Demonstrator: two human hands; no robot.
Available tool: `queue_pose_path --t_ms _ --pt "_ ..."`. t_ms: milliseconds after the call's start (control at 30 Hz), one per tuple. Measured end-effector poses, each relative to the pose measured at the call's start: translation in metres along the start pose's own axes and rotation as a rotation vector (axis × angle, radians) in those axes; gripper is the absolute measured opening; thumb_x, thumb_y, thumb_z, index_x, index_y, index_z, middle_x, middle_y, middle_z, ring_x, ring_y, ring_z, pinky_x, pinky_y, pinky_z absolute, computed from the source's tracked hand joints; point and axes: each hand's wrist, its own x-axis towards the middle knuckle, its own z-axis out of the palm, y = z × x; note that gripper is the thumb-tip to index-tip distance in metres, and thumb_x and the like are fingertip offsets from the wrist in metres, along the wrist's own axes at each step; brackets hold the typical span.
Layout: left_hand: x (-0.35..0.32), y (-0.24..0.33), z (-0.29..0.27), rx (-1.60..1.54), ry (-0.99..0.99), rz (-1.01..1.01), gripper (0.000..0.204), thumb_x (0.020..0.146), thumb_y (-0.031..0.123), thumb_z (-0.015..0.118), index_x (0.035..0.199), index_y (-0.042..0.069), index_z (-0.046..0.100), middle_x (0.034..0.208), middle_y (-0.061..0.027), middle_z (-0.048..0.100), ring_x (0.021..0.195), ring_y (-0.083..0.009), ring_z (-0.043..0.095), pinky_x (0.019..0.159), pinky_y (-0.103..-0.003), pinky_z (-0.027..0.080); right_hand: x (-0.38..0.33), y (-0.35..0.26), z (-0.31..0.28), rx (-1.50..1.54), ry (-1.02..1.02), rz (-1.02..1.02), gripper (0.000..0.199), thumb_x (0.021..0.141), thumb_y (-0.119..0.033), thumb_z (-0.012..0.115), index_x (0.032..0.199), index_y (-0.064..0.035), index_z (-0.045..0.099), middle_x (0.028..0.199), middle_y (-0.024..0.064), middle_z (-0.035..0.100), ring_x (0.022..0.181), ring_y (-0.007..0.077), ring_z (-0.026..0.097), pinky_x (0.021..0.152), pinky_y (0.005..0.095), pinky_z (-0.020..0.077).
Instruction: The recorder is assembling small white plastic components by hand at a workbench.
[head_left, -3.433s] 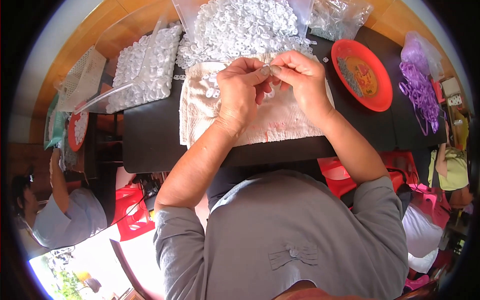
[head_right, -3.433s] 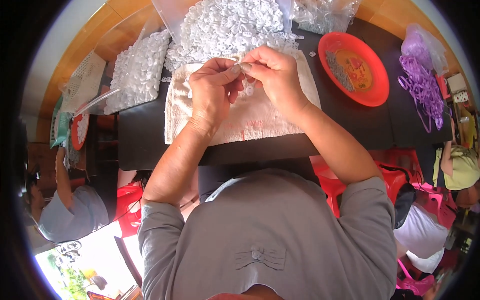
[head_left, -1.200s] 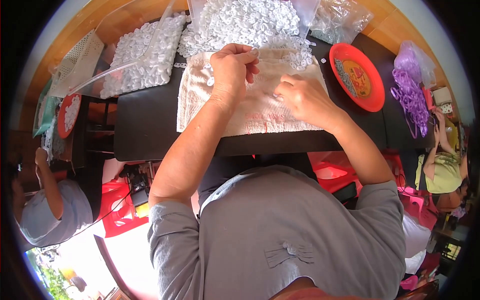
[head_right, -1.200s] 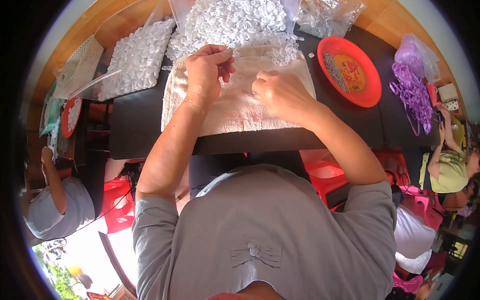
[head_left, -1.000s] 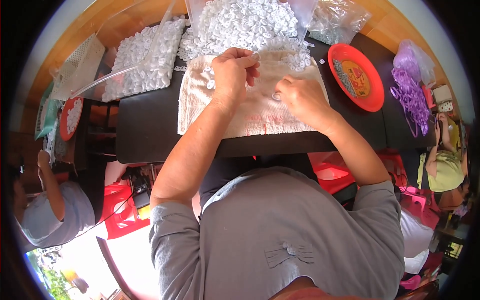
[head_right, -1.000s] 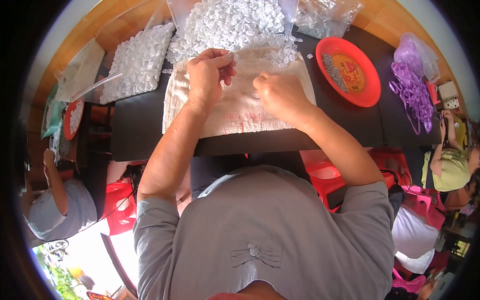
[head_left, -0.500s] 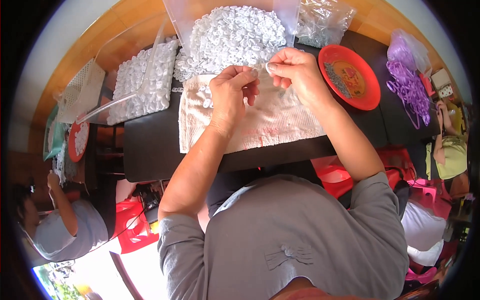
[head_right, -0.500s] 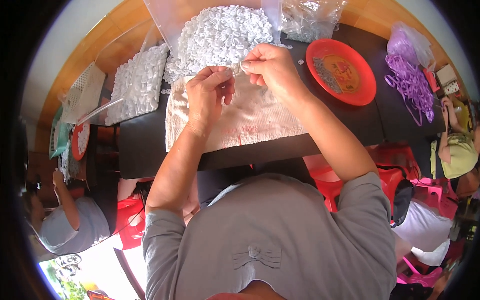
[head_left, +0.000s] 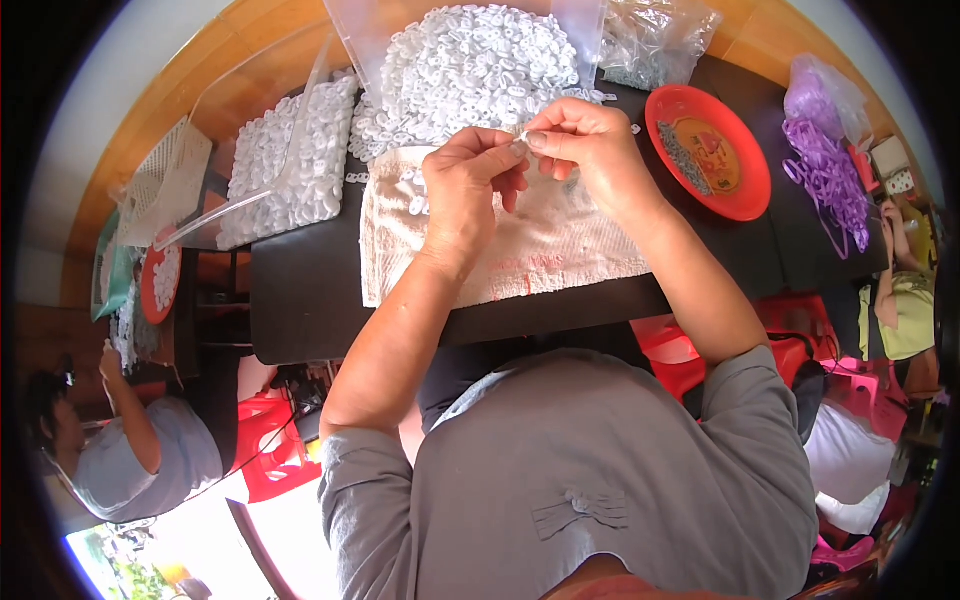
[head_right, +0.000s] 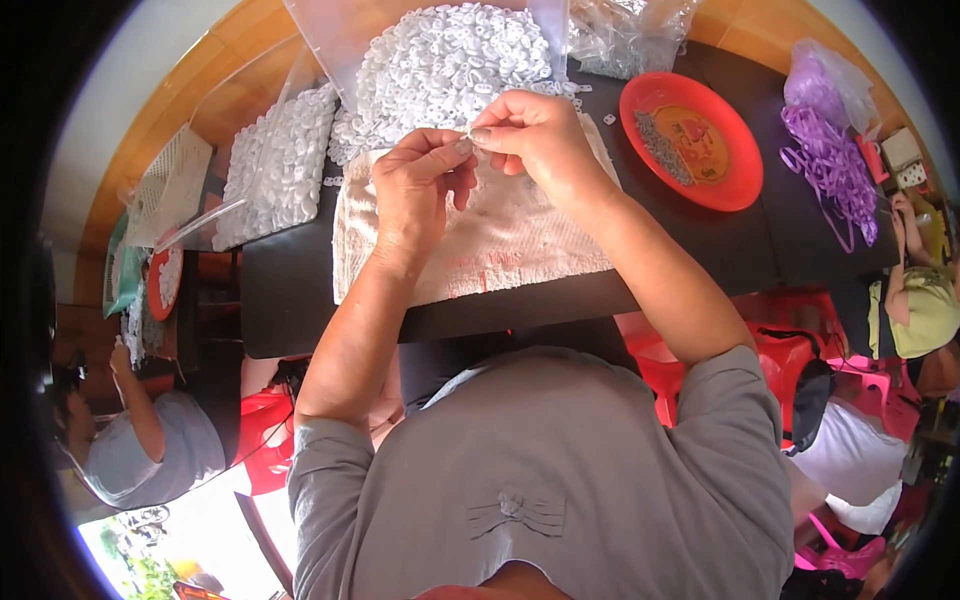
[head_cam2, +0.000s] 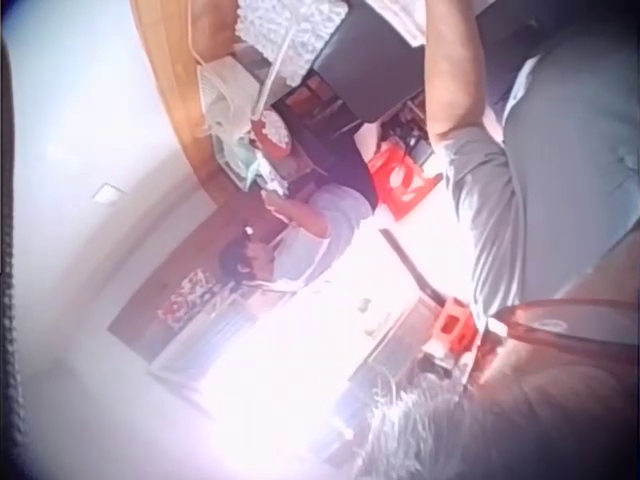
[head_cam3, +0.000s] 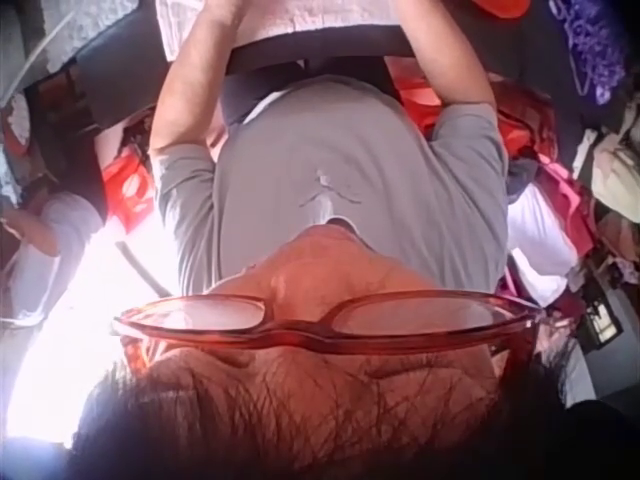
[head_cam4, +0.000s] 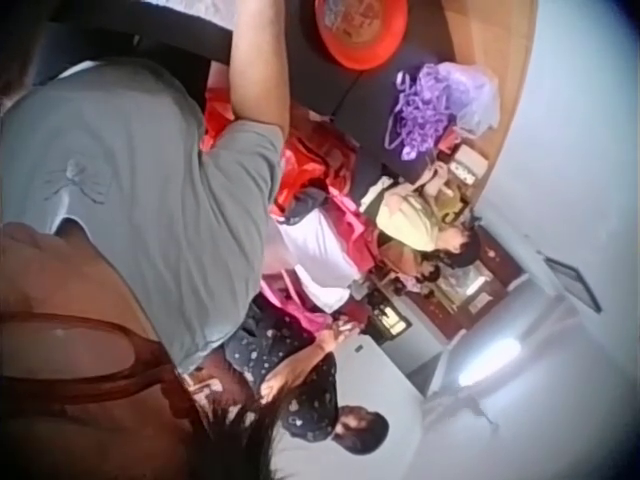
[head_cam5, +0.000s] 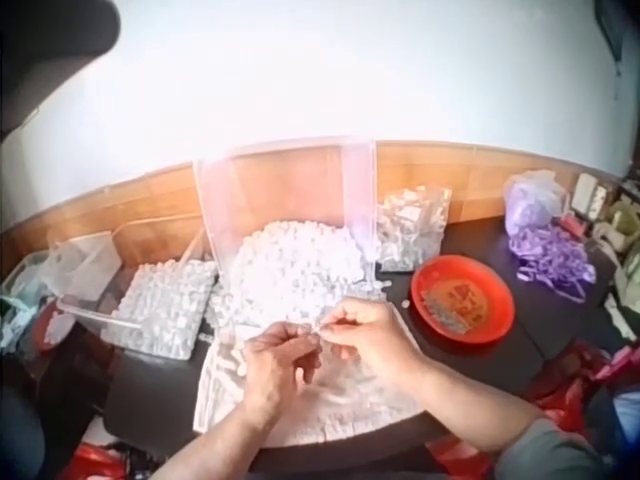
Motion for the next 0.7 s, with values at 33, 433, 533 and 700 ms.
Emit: queue_pose_path --t_ms 33,433,533,700 --pt "-0.001 0.000 0.001 -0.019 -0.012 0.020 0.012 0.081 0.001 0.066 0.089 -0.005 0.060 0.073 -0.0101 0.064 0.055 -0.0133 0.058 0.042 -0.023 0.041 0.000 -0.002 -0.001 0.043 0.001 0.013 0.008 0.086 -0.007 0.063 0.089 -0.0006 0.065 0.076 0.0020 0.064 0.063 0.0078 0.056 0.054 0.0204 0.0405" --pt "-0.011 0.002 0.008 0.078 -0.148 0.187 0.019 0.083 -0.009 0.063 0.102 -0.007 0.062 0.086 -0.0113 0.066 0.067 -0.0140 0.061 0.050 -0.023 0.046 -0.001 -0.004 -0.023 0.318 -0.213 0.204 0.015 0.085 -0.014 0.068 0.087 0.0009 0.066 0.074 0.0072 0.064 0.059 0.0143 0.060 0.050 0.0219 0.0443" --pt "-0.013 0.002 0.013 0.073 -0.132 0.199 0.020 0.082 -0.008 0.064 0.102 -0.006 0.062 0.085 -0.0111 0.066 0.068 -0.0139 0.061 0.051 -0.022 0.046 -0.002 -0.004 -0.021 0.314 -0.168 0.198 0.015 0.085 -0.014 0.068 0.086 0.0009 0.065 0.072 0.0080 0.064 0.056 0.0153 0.060 0.049 0.0223 0.0440" --pt "-0.014 0.001 0.012 0.151 -0.135 0.222 0.022 0.081 -0.006 0.067 0.103 -0.005 0.062 0.086 -0.0101 0.066 0.070 -0.0131 0.061 0.051 -0.022 0.047 -0.004 -0.007 -0.019 0.293 -0.162 0.208 0.016 0.085 -0.015 0.068 0.085 0.0008 0.066 0.070 0.0069 0.063 0.056 0.0147 0.060 0.049 0.0220 0.0438"
